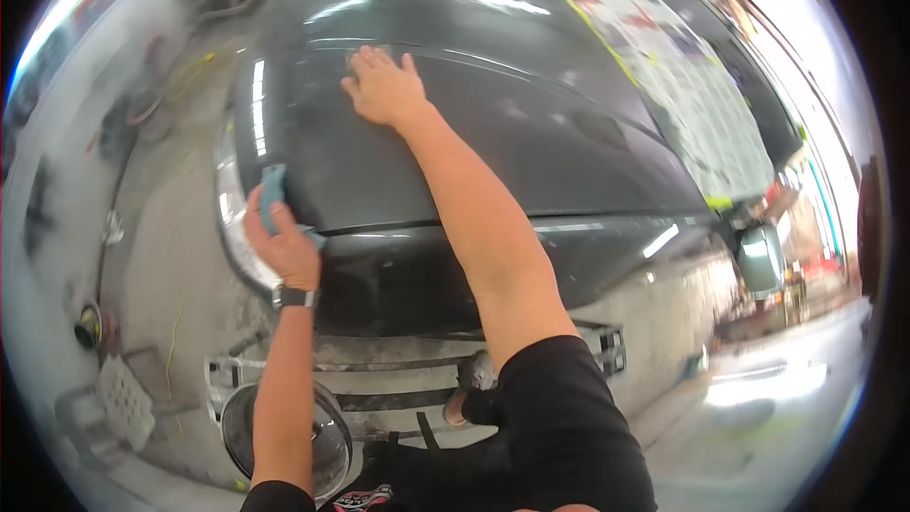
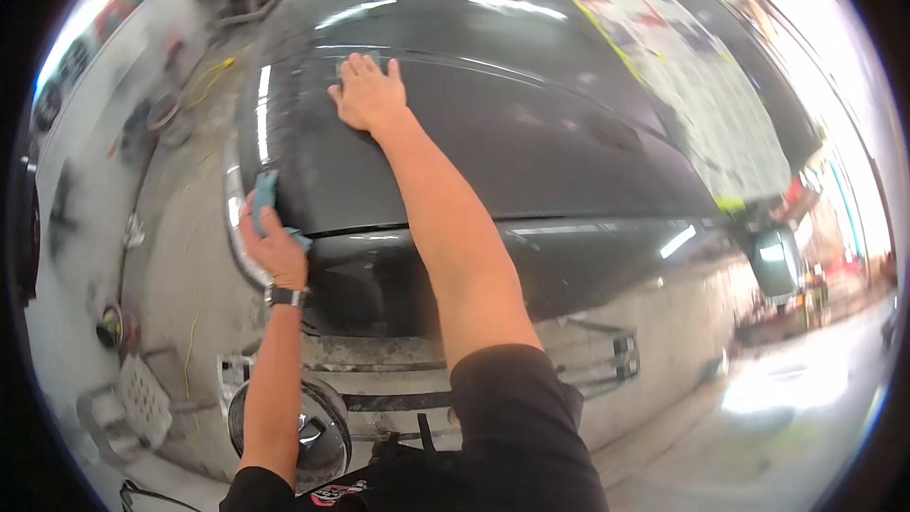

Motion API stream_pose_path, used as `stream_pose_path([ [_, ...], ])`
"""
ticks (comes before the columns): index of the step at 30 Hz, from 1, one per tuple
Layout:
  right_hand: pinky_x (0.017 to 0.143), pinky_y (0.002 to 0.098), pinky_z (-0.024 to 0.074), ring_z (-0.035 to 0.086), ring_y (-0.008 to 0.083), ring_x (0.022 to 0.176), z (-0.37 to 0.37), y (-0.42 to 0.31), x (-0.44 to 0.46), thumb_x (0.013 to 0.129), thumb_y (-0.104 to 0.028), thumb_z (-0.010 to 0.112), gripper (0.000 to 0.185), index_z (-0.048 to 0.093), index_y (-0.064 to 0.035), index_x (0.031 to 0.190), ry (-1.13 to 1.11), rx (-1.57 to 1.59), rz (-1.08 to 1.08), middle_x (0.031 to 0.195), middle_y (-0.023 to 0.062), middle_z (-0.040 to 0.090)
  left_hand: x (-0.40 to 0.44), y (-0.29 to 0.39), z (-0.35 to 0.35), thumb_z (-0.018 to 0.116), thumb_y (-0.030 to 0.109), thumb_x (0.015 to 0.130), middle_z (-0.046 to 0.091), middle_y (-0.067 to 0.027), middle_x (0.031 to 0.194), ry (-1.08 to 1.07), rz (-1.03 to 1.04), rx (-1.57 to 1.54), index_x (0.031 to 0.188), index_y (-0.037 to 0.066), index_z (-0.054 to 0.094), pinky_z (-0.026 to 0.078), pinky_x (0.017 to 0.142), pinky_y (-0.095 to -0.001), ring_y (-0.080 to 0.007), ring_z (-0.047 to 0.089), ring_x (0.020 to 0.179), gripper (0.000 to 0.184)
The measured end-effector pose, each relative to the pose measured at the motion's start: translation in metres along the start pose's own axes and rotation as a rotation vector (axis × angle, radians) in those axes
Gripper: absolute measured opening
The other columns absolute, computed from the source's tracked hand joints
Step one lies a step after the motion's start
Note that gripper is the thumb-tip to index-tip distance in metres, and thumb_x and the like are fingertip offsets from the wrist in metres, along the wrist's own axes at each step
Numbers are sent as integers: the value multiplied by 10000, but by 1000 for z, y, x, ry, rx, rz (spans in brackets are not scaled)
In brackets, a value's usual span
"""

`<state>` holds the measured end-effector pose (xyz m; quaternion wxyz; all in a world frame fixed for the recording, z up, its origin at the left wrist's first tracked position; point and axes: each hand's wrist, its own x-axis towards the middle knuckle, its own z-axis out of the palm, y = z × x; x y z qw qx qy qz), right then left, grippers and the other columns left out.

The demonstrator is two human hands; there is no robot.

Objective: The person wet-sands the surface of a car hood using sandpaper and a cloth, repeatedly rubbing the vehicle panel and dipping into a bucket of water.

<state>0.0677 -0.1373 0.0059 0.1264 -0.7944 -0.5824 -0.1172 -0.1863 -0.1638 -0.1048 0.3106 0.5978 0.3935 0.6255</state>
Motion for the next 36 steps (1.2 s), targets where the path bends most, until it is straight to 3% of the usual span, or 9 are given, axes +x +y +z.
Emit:
stream_pose_path([
  [6, 1216, 590, 310, 512, 373, 1436, -147, 192, -222, 1029, -497, 542, 599, 574, -89, 1465, 176, -108, 531, 1543, 195, 546, -1, -13, 2, 585, 180, 1072, 628, -173, 1355, 0, -24, -72, 1364, -29, 617, 443, 1105, -423, -313, 586, 1264, 361],
  [9, 1176, 728, 277, 396, 319, 1532, -188, 282, -298, 1113, -468, 345, 575, 478, -112, 1544, 141, -196, 881, 1641, 151, 429, -2, -9, 2, 573, 195, 1082, 620, -177, 1382, -7, -61, -53, 1378, -26, 611, 435, 1120, -426, -316, 573, 1292, 371],
  [13, 1150, 680, 338, 434, 348, 1486, -150, 164, -194, 1079, -462, 406, 587, 499, -63, 1499, -29, -231, 653, 1594, 174, 471, -1, -15, 3, 557, 227, 1093, 608, -178, 1402, 1, -57, -70, 1385, -24, 608, 431, 1125, -429, -317, 571, 1296, 388],
  [18, 1264, 639, 205, 346, 365, 1556, -91, 122, -141, 1086, -493, 401, 633, 466, -51, 1536, 4, -64, 299, 1640, 178, 427, 4, -14, 0, 550, 242, 1099, 606, -185, 1397, -39, -34, -1, 1385, -26, 607, 450, 1104, -417, -314, 577, 1284, 397],
  [21, 1189, 545, 357, 499, 362, 1439, -152, 232, -224, 1076, -482, 437, 584, 568, -41, 1436, 118, -232, 635, 1531, 183, 541, -1, -24, 1, 548, 247, 1100, 613, -189, 1385, -14, -52, -63, 1387, -25, 606, 467, 1085, -410, -313, 588, 1270, 400],
  [25, 1137, 647, 359, 502, 355, 1415, -169, 283, -254, 1083, -460, 419, 545, 597, -58, 1406, 114, -314, 850, 1504, 171, 544, 0, -11, 1, 548, 248, 1100, 618, -190, 1383, -18, -81, -89, 1388, -22, 607, 482, 1066, -409, -313, 603, 1253, 400],
  [29, 1213, 639, 288, 397, 356, 1508, -111, 87, -181, 1077, -465, 439, 581, 538, -30, 1448, 89, -271, 346, 1583, 189, 473, -1, -10, 0, 540, 257, 1102, 637, -195, 1371, -10, -73, -11, 1383, -24, 614, 483, 1059, -405, -311, 619, 1231, 405],
  [33, 1221, 667, 255, 484, 393, 1435, -98, 92, -212, 1052, -448, 510, 566, 517, -35, 1440, 175, -55, 190, 1574, 192, 480, 6, -26, -1, 538, 262, 1098, 642, -210, 1369, -32, -56, 26, 1373, -27, 622, 480, 1062, -411, -327, 617, 1232, 407],
  [36, 1222, 674, 252, 494, 337, 1439, -180, 204, -288, 1054, -455, 508, 544, 513, -81, 1450, 174, 100, 714, 1531, 166, 519, 4, -26, 4, 546, 260, 1091, 629, -214, 1385, -2, -55, -10, 1370, -25, 624, 476, 1069, -424, -346, 602, 1255, 407],
])
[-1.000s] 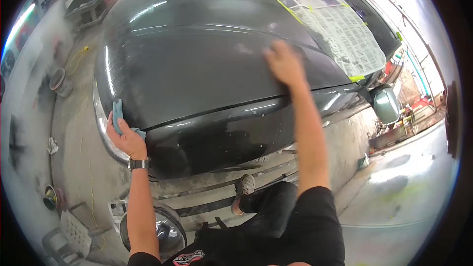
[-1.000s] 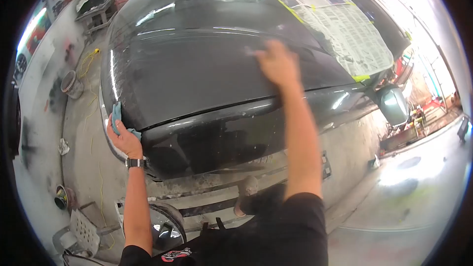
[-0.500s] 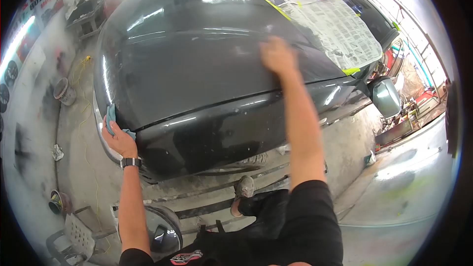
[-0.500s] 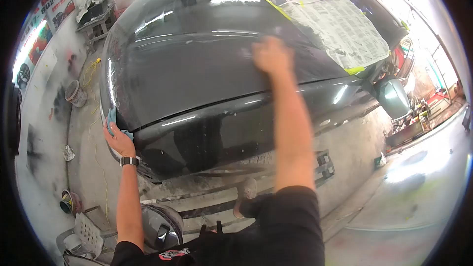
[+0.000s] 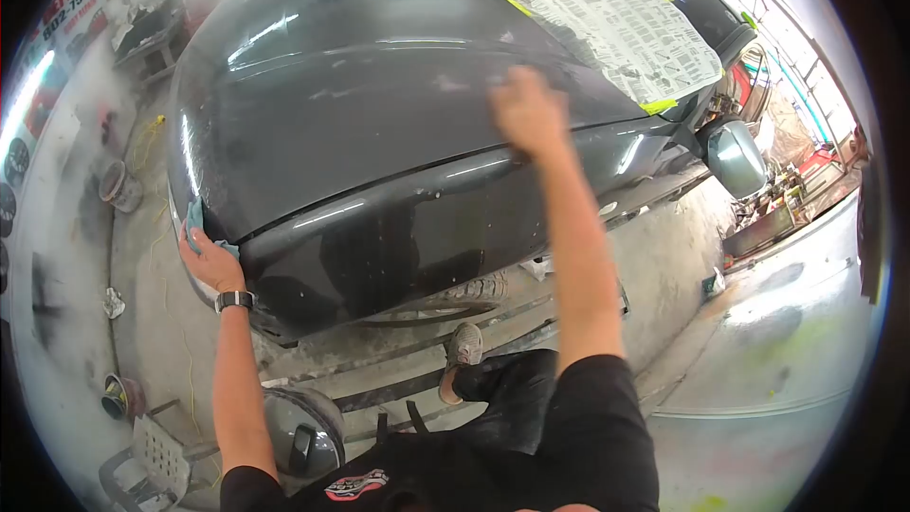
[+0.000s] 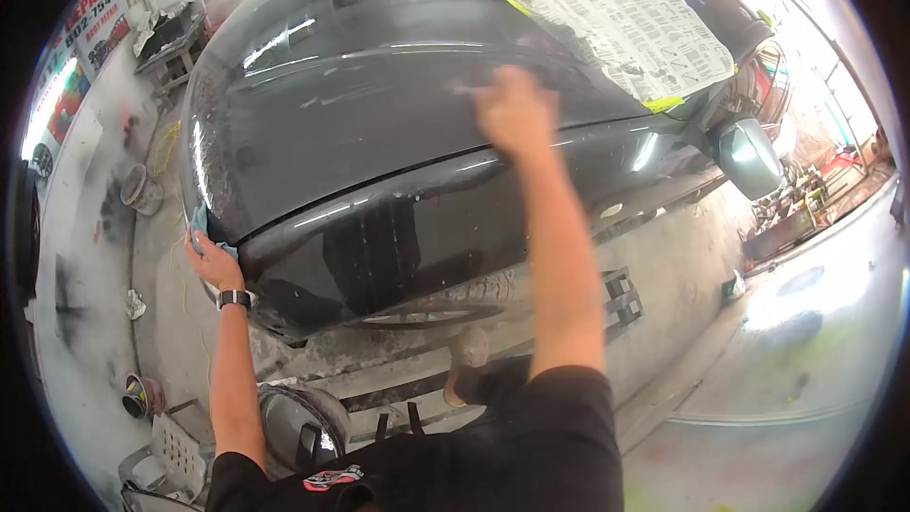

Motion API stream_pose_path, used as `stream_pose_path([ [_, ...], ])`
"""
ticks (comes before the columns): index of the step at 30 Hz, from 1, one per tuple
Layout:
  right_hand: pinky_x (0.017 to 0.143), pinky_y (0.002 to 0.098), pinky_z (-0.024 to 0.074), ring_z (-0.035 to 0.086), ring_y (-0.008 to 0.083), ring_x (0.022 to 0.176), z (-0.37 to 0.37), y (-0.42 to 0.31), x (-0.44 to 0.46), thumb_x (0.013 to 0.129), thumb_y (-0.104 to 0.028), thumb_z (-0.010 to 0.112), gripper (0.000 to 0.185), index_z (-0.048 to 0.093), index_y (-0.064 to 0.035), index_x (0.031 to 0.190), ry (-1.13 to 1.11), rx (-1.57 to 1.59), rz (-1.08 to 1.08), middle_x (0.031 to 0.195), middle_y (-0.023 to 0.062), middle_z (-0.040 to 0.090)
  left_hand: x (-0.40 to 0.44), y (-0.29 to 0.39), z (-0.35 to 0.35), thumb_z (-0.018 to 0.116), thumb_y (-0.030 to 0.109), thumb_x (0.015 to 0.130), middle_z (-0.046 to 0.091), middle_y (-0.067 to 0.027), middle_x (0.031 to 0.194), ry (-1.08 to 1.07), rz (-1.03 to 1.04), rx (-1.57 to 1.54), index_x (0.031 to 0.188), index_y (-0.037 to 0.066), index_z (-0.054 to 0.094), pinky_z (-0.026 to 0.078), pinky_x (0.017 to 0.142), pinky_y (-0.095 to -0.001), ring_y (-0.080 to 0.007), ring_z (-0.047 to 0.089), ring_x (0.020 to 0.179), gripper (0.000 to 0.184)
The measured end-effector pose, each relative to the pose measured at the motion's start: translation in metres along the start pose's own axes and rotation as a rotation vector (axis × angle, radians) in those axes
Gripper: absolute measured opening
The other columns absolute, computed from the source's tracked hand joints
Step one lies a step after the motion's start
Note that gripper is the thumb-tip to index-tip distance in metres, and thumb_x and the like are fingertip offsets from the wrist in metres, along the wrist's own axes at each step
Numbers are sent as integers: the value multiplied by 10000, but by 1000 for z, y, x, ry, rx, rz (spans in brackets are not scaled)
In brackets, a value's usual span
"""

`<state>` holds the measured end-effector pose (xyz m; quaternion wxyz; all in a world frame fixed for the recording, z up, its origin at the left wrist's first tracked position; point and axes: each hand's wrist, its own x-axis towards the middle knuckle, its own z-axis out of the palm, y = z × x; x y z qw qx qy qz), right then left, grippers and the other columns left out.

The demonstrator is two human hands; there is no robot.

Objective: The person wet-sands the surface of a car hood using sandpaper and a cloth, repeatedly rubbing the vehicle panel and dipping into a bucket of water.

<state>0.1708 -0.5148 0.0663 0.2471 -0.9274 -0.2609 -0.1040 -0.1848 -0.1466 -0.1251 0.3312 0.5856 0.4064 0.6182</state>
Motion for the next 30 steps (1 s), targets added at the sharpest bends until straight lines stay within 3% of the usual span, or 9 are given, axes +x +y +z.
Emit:
stream_pose_path([
  [1, 1207, 695, 256, 461, 327, 1471, -7, 55, 13, 1078, -464, 457, 547, 507, -87, 1471, 205, -223, 49, 1545, 159, 511, 0, 0, 0, 546, 268, 1091, 631, -214, 1382, 21, 7, -14, 1371, -25, 624, 477, 1068, -423, -349, 602, 1254, 413],
  [4, 1181, 725, 254, 428, 333, 1495, -3, 27, 11, 1103, -436, 387, 560, 498, -38, 1481, 106, -259, 99, 1585, 163, 482, 0, 2, -3, 536, 287, 1095, 636, -209, 1381, 3, 20, 28, 1370, -24, 626, 477, 1071, -427, -344, 599, 1265, 424],
  [8, 1171, 724, 269, 442, 347, 1473, 91, -83, -78, 1087, -413, 438, 517, 523, -53, 1448, 305, -191, -451, 1539, 171, 506, 0, -2, -1, 531, 299, 1096, 649, -220, 1367, 5, 1, 112, 1363, -29, 629, 475, 1080, -429, -345, 609, 1263, 434],
  [13, 1162, 740, 283, 481, 356, 1434, 3, 64, -47, 1087, -368, 475, 425, 555, -96, 1404, 257, -264, -239, 1479, 138, 543, 6, -12, -2, 519, 318, 1099, 657, -232, 1376, 18, 25, 103, 1362, -43, 630, 471, 1090, -435, -374, 622, 1261, 461],
  [15, 1105, 745, 329, 525, 381, 1371, -39, 96, -30, 1079, -319, 480, 367, 570, -101, 1360, 383, -252, 104, 1465, 150, 549, 10, -12, -2, 512, 321, 1101, 655, -237, 1381, 34, 54, 124, 1366, -45, 630, 474, 1086, -435, -377, 623, 1262, 467],
  [20, 1177, 759, 240, 451, 385, 1468, 9, -50, -97, 1088, -438, 444, 560, 506, -24, 1460, 125, -209, -155, 1557, 196, 502, 5, -1, -3, 510, 327, 1099, 656, -244, 1378, 18, -25, 126, 1374, -48, 627, 479, 1076, -437, -379, 624, 1263, 480],
  [22, 1178, 758, 240, 441, 376, 1471, 54, -65, -128, 1070, -413, 489, 545, 506, -24, 1452, 296, -182, -422, 1560, 186, 493, 3, 2, -1, 514, 327, 1100, 658, -245, 1371, 23, -25, 143, 1368, -53, 627, 480, 1071, -435, -377, 628, 1253, 479],
  [27, 1178, 760, 240, 409, 344, 1505, -31, 101, -77, 1113, -411, 407, 512, 514, -40, 1449, 354, -383, 0, 1575, 189, 478, 4, 3, 1, 525, 349, 1098, 657, -243, 1364, 24, -12, 109, 1363, -54, 624, 487, 1060, -432, -372, 637, 1233, 493],
  [30, 1173, 770, 237, 407, 360, 1500, -30, 76, -65, 1109, -407, 416, 521, 512, -14, 1438, 346, -404, 123, 1569, 211, 474, 5, -5, -6, 532, 360, 1094, 654, -243, 1364, 30, -32, 117, 1367, -47, 623, 493, 1051, -428, -364, 641, 1228, 498],
])
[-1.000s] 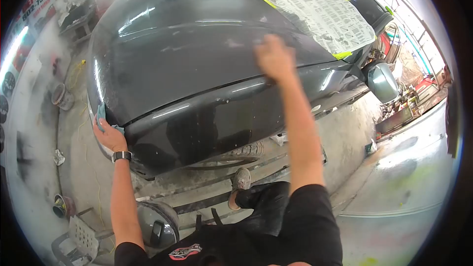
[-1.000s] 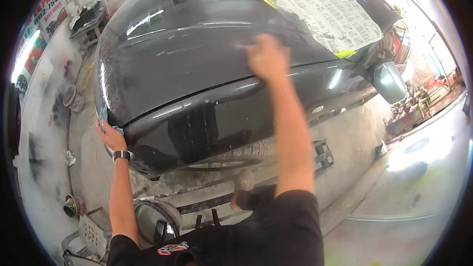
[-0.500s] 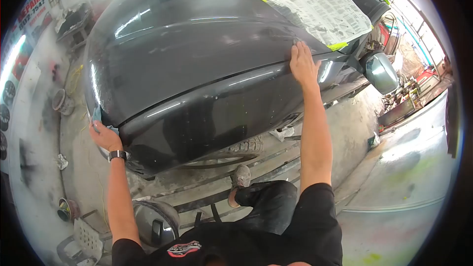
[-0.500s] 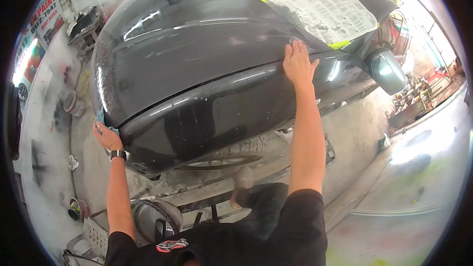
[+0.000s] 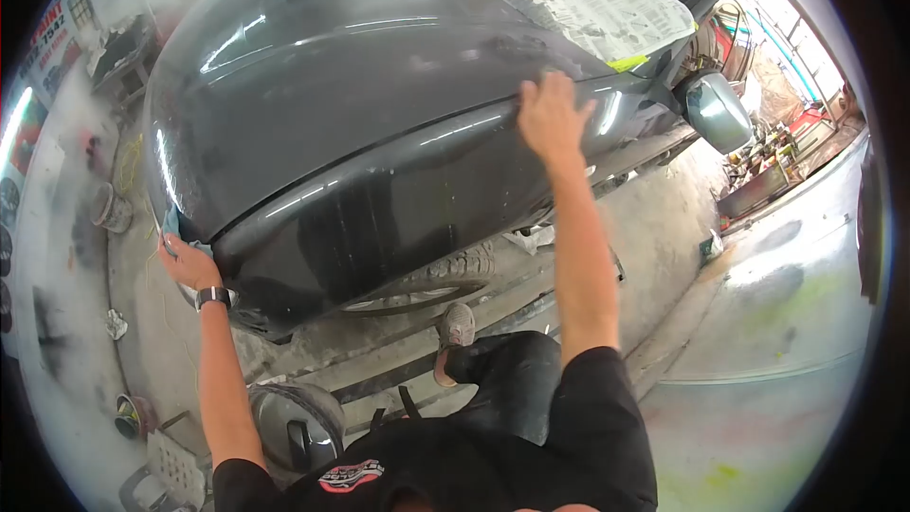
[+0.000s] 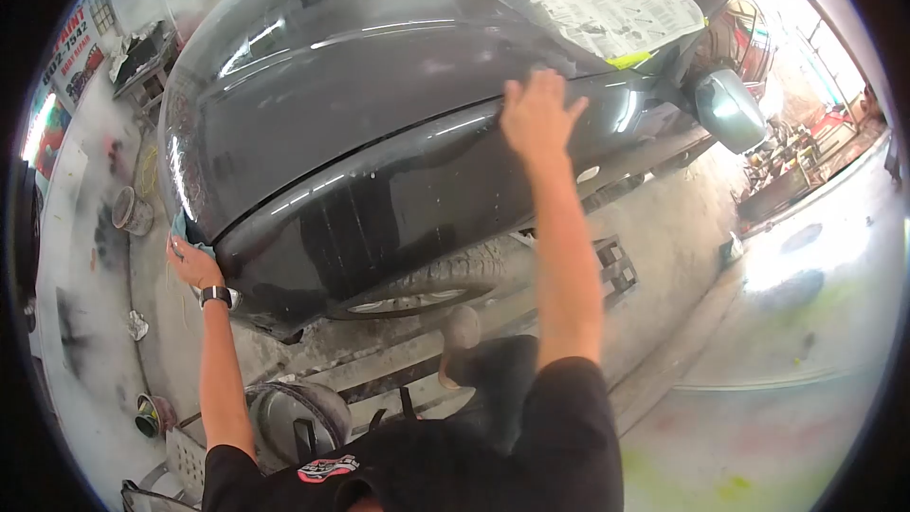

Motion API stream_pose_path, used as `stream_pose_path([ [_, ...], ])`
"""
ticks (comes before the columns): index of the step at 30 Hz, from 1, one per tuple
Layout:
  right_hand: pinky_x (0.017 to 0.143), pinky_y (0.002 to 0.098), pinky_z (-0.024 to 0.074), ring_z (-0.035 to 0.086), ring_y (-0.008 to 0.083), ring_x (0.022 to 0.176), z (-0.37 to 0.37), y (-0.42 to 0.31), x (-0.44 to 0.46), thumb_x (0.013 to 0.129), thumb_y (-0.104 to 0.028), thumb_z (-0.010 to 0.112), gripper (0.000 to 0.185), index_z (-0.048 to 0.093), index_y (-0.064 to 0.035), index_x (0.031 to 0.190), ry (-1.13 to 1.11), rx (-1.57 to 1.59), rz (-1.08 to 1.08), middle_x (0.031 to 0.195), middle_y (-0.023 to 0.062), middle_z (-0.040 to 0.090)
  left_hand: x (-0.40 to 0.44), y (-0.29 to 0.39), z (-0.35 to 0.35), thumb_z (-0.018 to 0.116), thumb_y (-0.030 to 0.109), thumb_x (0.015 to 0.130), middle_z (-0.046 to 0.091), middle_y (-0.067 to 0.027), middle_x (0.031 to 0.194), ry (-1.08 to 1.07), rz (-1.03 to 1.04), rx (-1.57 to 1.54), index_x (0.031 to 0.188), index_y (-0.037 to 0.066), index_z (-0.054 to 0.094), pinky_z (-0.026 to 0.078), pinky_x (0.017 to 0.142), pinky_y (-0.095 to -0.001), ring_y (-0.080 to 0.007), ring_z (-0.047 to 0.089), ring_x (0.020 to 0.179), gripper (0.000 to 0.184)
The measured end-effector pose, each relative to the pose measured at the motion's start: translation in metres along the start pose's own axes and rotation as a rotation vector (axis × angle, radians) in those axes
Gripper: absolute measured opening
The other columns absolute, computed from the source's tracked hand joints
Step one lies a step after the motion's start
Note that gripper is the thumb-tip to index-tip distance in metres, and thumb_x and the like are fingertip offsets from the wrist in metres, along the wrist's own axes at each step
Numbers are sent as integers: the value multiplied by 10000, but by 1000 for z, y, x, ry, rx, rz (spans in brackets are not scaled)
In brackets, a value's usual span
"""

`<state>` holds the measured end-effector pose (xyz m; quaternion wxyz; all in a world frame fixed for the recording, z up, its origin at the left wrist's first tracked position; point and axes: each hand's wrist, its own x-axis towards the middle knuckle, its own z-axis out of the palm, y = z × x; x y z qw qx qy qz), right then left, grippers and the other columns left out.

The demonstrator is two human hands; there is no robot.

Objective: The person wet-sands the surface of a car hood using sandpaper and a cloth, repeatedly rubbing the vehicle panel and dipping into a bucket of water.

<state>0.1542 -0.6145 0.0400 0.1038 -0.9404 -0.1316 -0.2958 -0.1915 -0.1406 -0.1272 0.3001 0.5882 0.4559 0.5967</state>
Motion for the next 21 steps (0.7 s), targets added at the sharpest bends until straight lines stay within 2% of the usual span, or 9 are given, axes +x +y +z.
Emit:
stream_pose_path([
  [4, 1180, 767, 211, 408, 385, 1490, 7, -89, -93, 1054, -401, 519, 577, 502, 14, 1455, 79, 224, -407, 1560, 232, 479, 2, -3, 5, 538, 370, 1089, 656, -246, 1357, 3, -1, 31, 1366, -43, 626, 503, 1037, -429, -363, 648, 1218, 504],
  [7, 1174, 788, 204, 397, 365, 1516, -3, -29, -51, 1083, -384, 481, 533, 495, -36, 1485, 43, 60, -308, 1600, 201, 458, 0, 2, 3, 541, 372, 1087, 663, -248, 1348, 9, -1, 44, 1357, -45, 634, 510, 1029, -432, -371, 652, 1209, 505],
  [9, 1142, 815, 230, 433, 359, 1477, -13, 8, -8, 1100, -376, 440, 496, 511, -26, 1445, -6, 86, -43, 1537, 205, 506, -1, 12, 4, 542, 365, 1086, 669, -247, 1342, 25, 4, 42, 1352, -47, 639, 513, 1025, -434, -375, 655, 1205, 500],
  [12, 1141, 808, 247, 425, 374, 1482, 1, -16, -9, 1098, -379, 440, 499, 517, -12, 1428, 51, -5, -20, 1536, 225, 496, -4, 9, 0, 546, 344, 1083, 676, -246, 1336, 37, 28, 38, 1347, -51, 645, 513, 1028, -435, -379, 655, 1205, 485],
  [14, 1170, 780, 225, 399, 404, 1500, -4, -76, -57, 1088, -398, 456, 585, 479, 51, 1463, 28, -1, -246, 1568, 249, 467, 2, -6, 5, 549, 330, 1081, 677, -245, 1338, 30, 80, 8, 1347, -53, 645, 506, 1039, -439, -384, 652, 1209, 476],
  [15, 1183, 773, 197, 392, 410, 1504, -16, -109, -86, 1081, -388, 465, 607, 468, 84, 1463, -1, 194, -336, 1565, 270, 469, 2, -8, 6, 545, 352, 1083, 670, -252, 1350, 15, 87, 17, 1352, -55, 641, 490, 1055, -441, -390, 641, 1222, 497],
  [18, 1195, 755, 198, 392, 393, 1510, -12, -82, -84, 1079, -389, 478, 541, 494, -39, 1492, 3, 122, -456, 1585, 207, 476, 6, -19, 3, 538, 391, 1086, 658, -266, 1367, 11, 109, 81, 1360, -58, 634, 459, 1085, -444, -399, 622, 1247, 534],
  [20, 1180, 762, 228, 418, 350, 1505, -7, -29, -40, 1108, -360, 432, 488, 493, -77, 1501, 1, -104, -302, 1585, 161, 490, 4, -18, 7, 543, 380, 1085, 662, -267, 1357, 47, 125, 146, 1356, -55, 637, 461, 1081, -445, -397, 623, 1244, 521],
  [21, 1177, 769, 225, 426, 350, 1498, -10, -9, -22, 1115, -334, 416, 454, 506, -75, 1478, -35, 20, -155, 1561, 163, 508, 3, -9, 9, 545, 353, 1080, 669, -260, 1340, 44, 130, 103, 1342, -49, 646, 462, 1078, -451, -400, 623, 1235, 491],
])
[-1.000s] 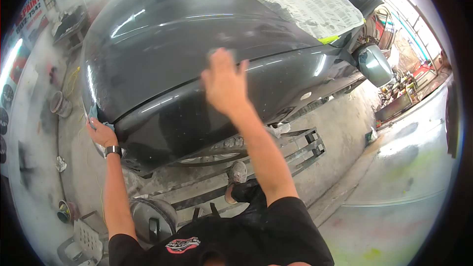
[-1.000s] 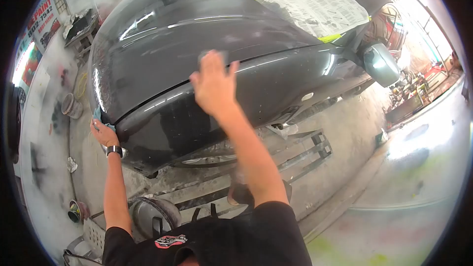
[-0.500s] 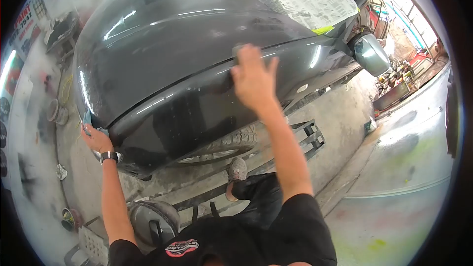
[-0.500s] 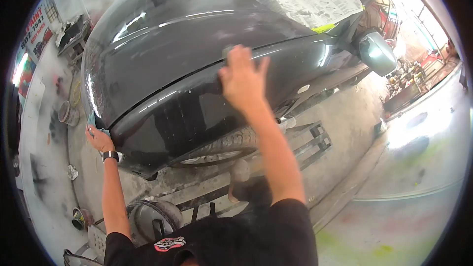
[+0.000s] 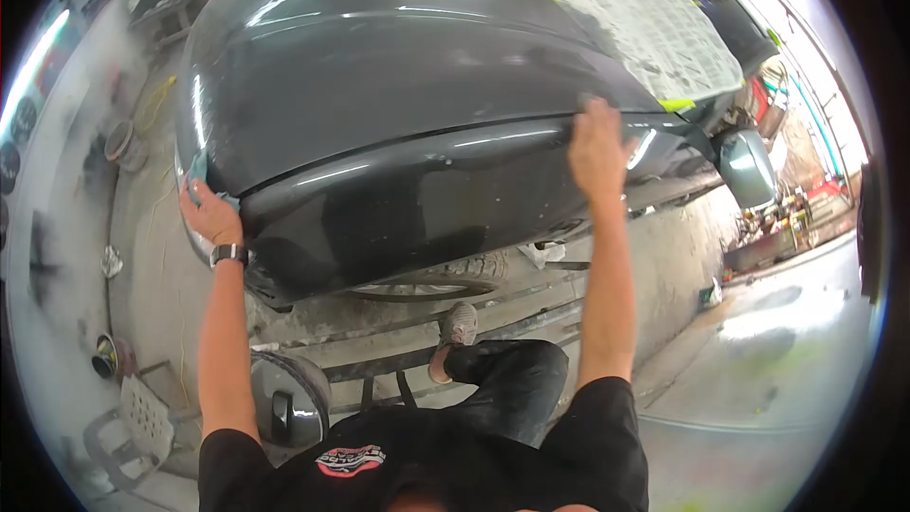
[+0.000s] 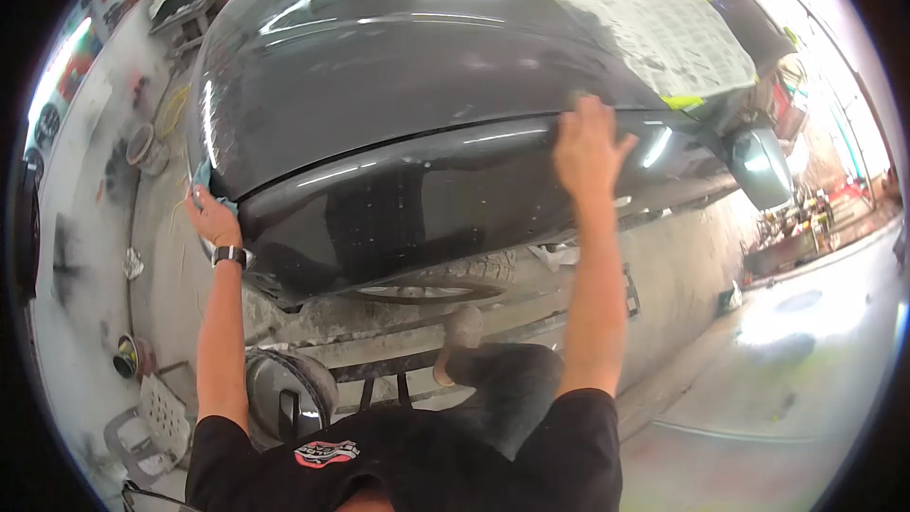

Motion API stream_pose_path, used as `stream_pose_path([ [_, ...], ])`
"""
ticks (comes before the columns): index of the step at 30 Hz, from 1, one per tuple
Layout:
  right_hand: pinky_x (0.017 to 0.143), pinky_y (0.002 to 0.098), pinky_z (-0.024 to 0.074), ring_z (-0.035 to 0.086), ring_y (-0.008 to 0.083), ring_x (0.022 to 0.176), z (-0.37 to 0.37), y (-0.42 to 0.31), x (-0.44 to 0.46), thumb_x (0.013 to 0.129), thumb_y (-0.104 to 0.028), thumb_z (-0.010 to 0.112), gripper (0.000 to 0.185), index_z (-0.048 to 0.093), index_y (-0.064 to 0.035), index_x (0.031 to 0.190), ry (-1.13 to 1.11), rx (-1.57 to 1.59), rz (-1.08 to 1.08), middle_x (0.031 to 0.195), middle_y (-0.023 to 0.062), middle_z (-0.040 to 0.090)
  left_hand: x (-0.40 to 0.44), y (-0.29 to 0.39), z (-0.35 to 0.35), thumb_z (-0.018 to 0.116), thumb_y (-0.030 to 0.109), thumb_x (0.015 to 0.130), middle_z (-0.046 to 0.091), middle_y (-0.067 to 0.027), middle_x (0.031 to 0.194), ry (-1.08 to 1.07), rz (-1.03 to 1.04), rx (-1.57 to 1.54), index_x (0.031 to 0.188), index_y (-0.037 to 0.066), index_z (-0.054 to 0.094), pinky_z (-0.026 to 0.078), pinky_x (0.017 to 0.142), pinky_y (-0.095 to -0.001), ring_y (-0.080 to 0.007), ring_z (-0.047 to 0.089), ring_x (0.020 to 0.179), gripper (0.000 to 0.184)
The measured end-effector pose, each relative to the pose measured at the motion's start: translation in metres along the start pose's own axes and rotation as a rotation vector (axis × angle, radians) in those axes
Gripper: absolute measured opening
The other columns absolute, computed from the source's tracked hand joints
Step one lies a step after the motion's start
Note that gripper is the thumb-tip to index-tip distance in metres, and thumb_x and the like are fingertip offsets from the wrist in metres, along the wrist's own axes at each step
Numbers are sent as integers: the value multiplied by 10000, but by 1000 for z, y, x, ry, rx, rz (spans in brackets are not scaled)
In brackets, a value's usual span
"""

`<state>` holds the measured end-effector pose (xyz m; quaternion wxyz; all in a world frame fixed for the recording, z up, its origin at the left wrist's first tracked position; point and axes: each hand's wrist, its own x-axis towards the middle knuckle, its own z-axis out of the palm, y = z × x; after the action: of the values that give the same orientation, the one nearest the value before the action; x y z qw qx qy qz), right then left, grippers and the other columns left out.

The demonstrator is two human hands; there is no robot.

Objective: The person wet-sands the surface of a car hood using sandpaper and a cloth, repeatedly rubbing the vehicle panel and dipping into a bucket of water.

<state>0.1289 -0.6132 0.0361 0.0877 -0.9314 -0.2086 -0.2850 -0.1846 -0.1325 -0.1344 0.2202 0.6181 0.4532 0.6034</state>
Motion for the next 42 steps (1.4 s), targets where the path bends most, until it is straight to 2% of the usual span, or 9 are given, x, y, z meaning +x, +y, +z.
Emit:
stream_pose_path([
  [3, 1139, 773, 261, 432, 373, 1481, 14, -38, -8, 1090, -321, 472, 454, 530, -42, 1443, 57, 21, -120, 1548, 194, 490, -5, 13, -5, 562, 293, 1061, 685, -239, 1288, 16, -10, -63, 1307, -11, 675, 467, 1064, -462, -401, 625, 1212, 407],
  [9, 1158, 725, 260, 418, 376, 1464, 11, -303, -108, 1008, -395, 594, 562, 560, 2, 1404, 51, 483, -562, 1502, 211, 514, -8, 24, -7, 590, 276, 1042, 691, -232, 1224, 24, -9, -66, 1265, 15, 691, 478, 1018, -478, -398, 634, 1155, 358],
  [12, 1155, 714, 272, 447, 353, 1434, 4, -269, -91, 1011, -413, 592, 546, 565, -27, 1396, -17, 412, -712, 1487, 167, 541, -5, 20, -5, 594, 277, 1039, 690, -233, 1159, 52, 27, -52, 1256, 6, 691, 483, 970, -485, -403, 635, 1101, 360],
  [16, 1154, 718, 245, 449, 364, 1436, 12, -134, -65, 1020, -356, 580, 504, 556, -42, 1414, 116, 67, -367, 1502, 177, 530, -7, 28, -6, 585, 280, 1039, 696, -230, 1106, 82, 18, -80, 1249, -8, 689, 485, 937, -481, -393, 641, 1041, 371],
  [23, 1200, 711, 236, 428, 364, 1465, 31, -351, -138, 1005, -448, 602, 589, 579, -1, 1387, 38, 518, -663, 1503, 193, 529, -7, 39, -11, 595, 269, 1030, 703, -229, 1104, 39, -27, -120, 1240, -36, 681, 485, 957, -477, -400, 642, 1055, 379],
  [29, 1120, 668, 314, 542, 369, 1351, -4, -169, -59, 1036, -225, 527, 395, 566, -82, 1403, 144, 170, -509, 1458, 133, 555, -5, 25, -8, 615, 275, 1003, 687, -231, 1197, 26, -3, -123, 1245, 0, 686, 455, 1007, -507, -415, 609, 1146, 373],
  [32, 1102, 685, 315, 504, 374, 1402, -8, -200, -58, 1031, -232, 536, 426, 548, -66, 1423, 14, 151, -378, 1483, 156, 542, -8, 33, -10, 615, 257, 1043, 689, -214, 1196, 37, -38, -59, 1272, 14, 688, 494, 976, -446, -367, 639, 1112, 341],
  [37, 1193, 704, 251, 420, 341, 1488, 29, -364, -110, 1041, -378, 573, 571, 539, 37, 1432, -40, 443, -730, 1534, 202, 519, -11, 29, -9, 632, 264, 1008, 676, -219, 1177, 51, -10, -91, 1255, 26, 685, 460, 990, -490, -401, 601, 1131, 347],
  [42, 1196, 729, 215, 400, 304, 1529, 14, -267, -92, 1071, -346, 503, 533, 523, -43, 1509, -82, 296, -713, 1615, 154, 479, -7, 30, -7, 625, 264, 1033, 684, -221, 1125, 90, 37, -43, 1231, 7, 691, 487, 944, -456, -381, 637, 1062, 330],
])
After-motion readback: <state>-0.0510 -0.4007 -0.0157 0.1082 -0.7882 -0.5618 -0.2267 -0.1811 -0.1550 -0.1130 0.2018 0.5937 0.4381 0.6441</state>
